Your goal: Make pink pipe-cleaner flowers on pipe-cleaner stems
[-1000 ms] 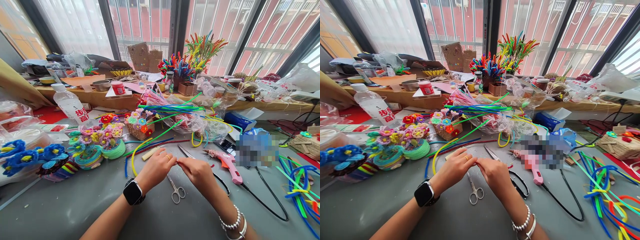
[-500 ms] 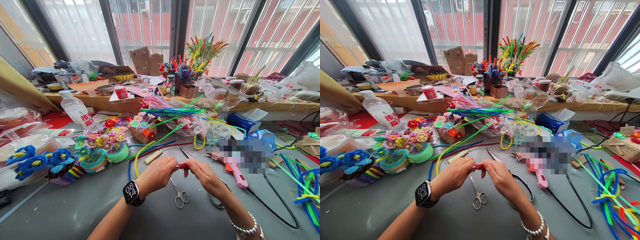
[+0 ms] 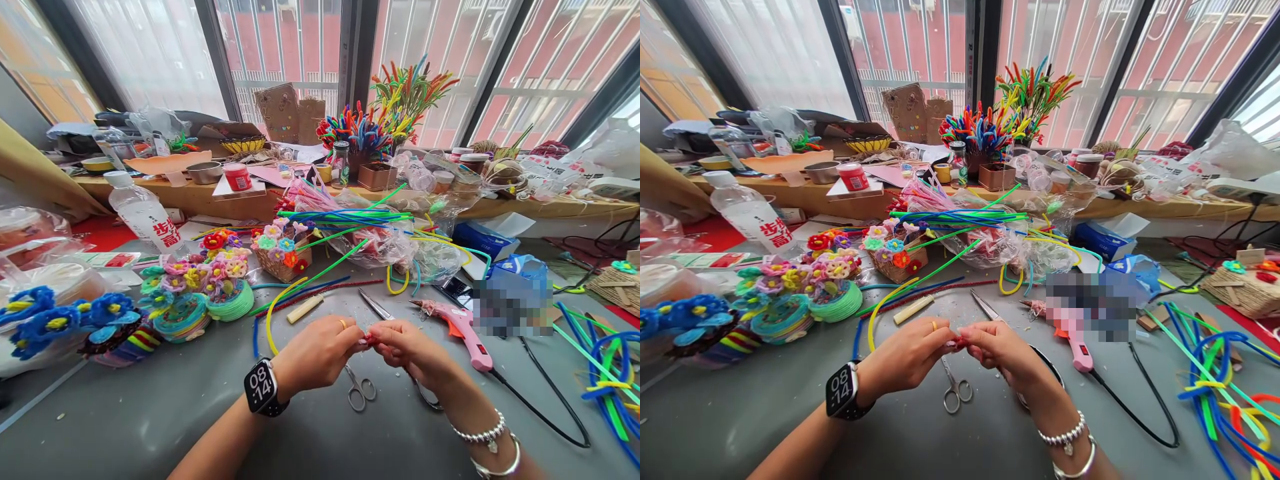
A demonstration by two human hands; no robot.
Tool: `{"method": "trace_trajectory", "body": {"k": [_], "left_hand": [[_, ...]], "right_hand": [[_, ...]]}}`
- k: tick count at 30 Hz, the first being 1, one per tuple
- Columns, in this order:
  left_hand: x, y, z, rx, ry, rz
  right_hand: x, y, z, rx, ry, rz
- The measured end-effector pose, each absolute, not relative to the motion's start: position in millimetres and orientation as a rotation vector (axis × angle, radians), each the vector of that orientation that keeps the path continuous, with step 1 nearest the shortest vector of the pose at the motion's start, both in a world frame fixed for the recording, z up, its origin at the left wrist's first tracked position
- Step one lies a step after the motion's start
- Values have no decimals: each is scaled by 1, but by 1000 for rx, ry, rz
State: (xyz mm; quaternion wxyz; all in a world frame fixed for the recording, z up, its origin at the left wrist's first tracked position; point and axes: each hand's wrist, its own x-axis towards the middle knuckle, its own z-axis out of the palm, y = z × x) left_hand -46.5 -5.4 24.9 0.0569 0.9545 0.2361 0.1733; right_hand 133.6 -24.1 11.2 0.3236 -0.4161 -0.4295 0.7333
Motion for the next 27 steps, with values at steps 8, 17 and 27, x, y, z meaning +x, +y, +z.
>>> {"method": "trace_trajectory", "body": {"k": [8,17,27], "left_hand": [[-47,-7,27,2972,622,548],[-48,-9,29,2898,620,582],[-44,-10,24,2596,855,555]], "right_hand": [[135,-23,0,-1000,-894,2177],[138,-24,-1,-906,-1059,2233],[134,-27,12,-1196,-1368,1662]]}}
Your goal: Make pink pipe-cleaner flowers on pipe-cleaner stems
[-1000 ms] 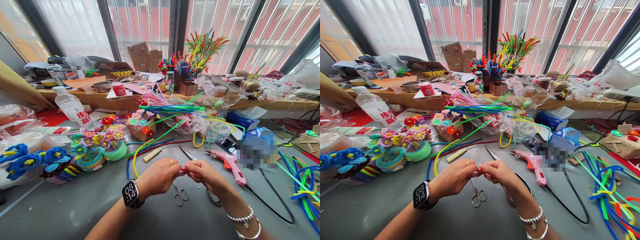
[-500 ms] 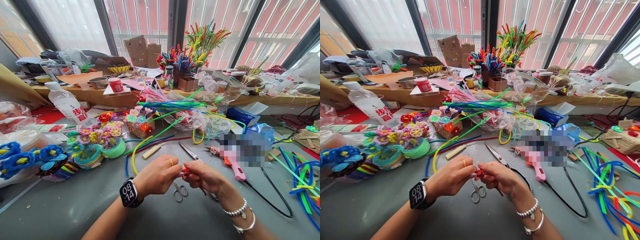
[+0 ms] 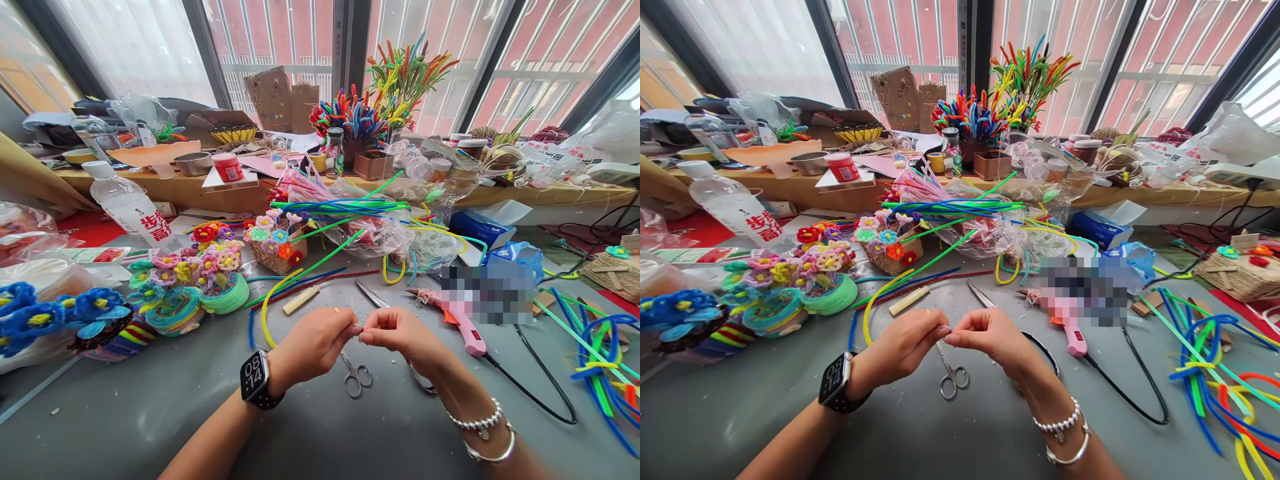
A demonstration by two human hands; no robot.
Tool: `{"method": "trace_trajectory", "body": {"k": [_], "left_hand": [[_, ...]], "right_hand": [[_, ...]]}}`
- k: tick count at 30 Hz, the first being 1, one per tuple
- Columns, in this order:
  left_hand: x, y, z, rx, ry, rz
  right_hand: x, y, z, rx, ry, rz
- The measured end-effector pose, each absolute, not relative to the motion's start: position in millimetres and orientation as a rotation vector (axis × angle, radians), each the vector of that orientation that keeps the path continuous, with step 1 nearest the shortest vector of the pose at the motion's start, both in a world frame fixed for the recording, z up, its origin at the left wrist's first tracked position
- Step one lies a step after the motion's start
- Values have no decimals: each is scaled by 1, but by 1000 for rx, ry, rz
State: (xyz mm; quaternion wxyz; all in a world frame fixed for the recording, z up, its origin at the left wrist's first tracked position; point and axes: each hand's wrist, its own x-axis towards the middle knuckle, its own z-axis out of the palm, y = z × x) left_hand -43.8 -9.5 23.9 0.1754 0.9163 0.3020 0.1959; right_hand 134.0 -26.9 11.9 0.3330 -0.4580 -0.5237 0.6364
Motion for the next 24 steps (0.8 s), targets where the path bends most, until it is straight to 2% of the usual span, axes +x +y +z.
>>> {"method": "trace_trajectory", "body": {"k": [6,19,24], "left_hand": [[-39,-11,27,2241,949,473],[-45,2,19,1293,730,151],[-49,11,15,1156,699,72]], "right_hand": [[134,-30,17,-1295,-1659,1276],[132,-35,13,-1182,-2368,282],[128,-38,8,-1186,-2360,169]]}}
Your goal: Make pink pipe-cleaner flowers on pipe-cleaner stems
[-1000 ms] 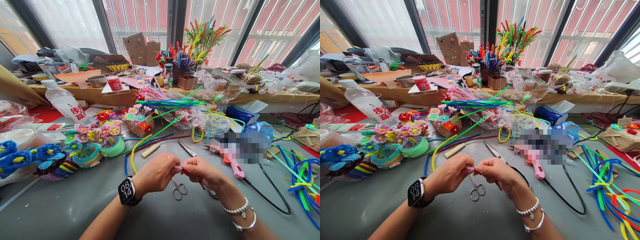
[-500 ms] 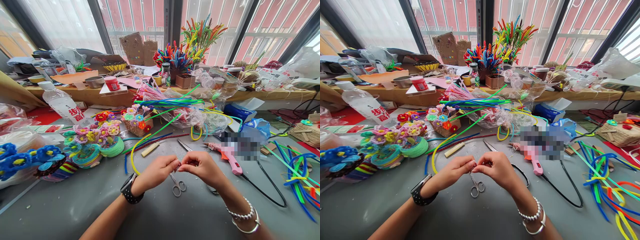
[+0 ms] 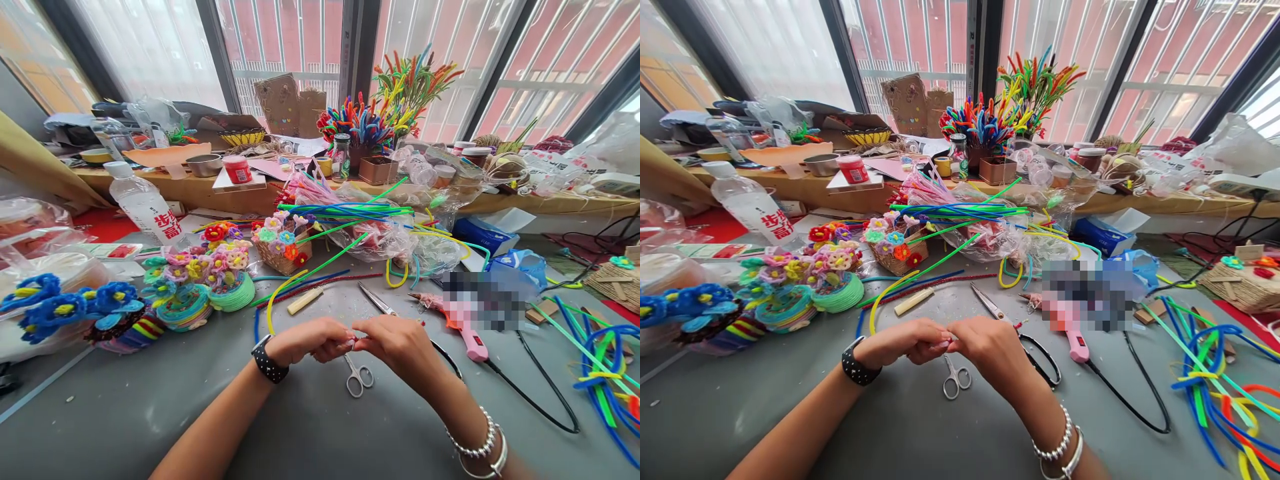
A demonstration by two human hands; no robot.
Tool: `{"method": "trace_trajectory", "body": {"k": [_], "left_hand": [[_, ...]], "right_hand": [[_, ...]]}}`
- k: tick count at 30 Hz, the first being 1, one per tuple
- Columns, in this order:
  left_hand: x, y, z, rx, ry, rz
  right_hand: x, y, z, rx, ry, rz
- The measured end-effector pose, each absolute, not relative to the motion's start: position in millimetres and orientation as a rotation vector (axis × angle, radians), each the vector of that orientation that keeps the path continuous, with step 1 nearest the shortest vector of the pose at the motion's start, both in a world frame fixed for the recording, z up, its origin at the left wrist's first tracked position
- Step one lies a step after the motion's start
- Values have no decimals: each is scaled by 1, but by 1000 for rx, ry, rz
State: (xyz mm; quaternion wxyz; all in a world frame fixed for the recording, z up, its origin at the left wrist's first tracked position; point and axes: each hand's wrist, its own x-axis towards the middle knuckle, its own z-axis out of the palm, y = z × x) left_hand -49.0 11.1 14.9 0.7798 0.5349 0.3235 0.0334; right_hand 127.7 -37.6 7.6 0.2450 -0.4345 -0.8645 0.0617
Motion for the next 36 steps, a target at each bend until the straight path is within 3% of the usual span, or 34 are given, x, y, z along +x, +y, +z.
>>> {"method": "trace_trajectory", "body": {"k": [9,16,24,31,36], "left_hand": [[-67,14,32,1190,571,101],[-71,18,38,1196,755,299],[-52,3,31,1408,660,615],[-54,3,26,1434,616,779],[-49,-2,32,1411,743,851]], "right_hand": [[127,-44,15,-1135,-2251,298],[120,-48,24,-1143,-1582,1163],[111,-40,9,-781,-888,2012],[108,-40,2,-705,-784,2210],[104,-38,1,-769,-920,2050]]}}
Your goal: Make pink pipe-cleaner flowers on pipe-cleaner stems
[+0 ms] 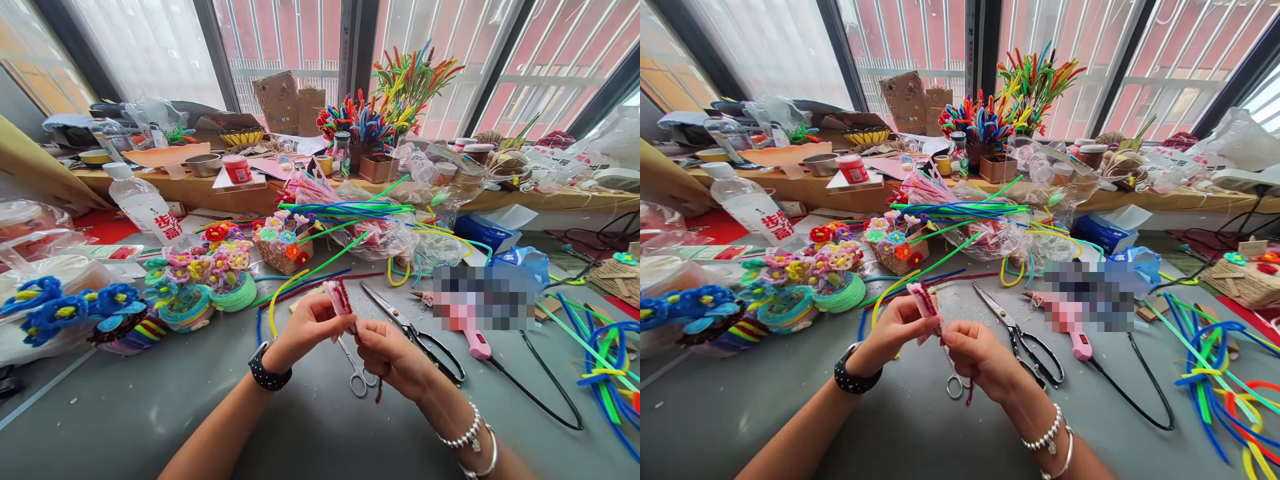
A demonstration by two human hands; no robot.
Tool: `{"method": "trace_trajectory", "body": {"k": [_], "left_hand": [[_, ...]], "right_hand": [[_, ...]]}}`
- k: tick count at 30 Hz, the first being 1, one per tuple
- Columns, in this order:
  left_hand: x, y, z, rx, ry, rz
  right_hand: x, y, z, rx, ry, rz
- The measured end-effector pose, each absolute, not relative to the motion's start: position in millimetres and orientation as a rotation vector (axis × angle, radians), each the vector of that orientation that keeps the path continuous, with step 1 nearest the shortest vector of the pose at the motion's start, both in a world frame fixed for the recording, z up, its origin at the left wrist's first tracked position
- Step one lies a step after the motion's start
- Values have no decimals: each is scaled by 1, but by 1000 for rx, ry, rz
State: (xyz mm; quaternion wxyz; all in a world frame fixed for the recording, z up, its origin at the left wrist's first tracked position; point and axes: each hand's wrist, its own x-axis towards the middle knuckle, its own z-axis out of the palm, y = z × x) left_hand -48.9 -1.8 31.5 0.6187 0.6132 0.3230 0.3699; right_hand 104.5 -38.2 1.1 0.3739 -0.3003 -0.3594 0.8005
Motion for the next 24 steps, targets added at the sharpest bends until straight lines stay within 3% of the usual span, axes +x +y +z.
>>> {"method": "trace_trajectory", "body": {"k": [8,16,19,24], "left_hand": [[-39,-2,25,1275,893,919],[-33,2,14,1065,890,891],[-37,3,16,986,800,836],[-45,3,23,1029,587,707]], "right_hand": [[108,-38,8,-1248,-1519,1091],[108,-39,-5,-1206,-1828,310],[110,-38,1,-1222,-1777,524],[114,-35,11,-1159,-1393,1354]]}}
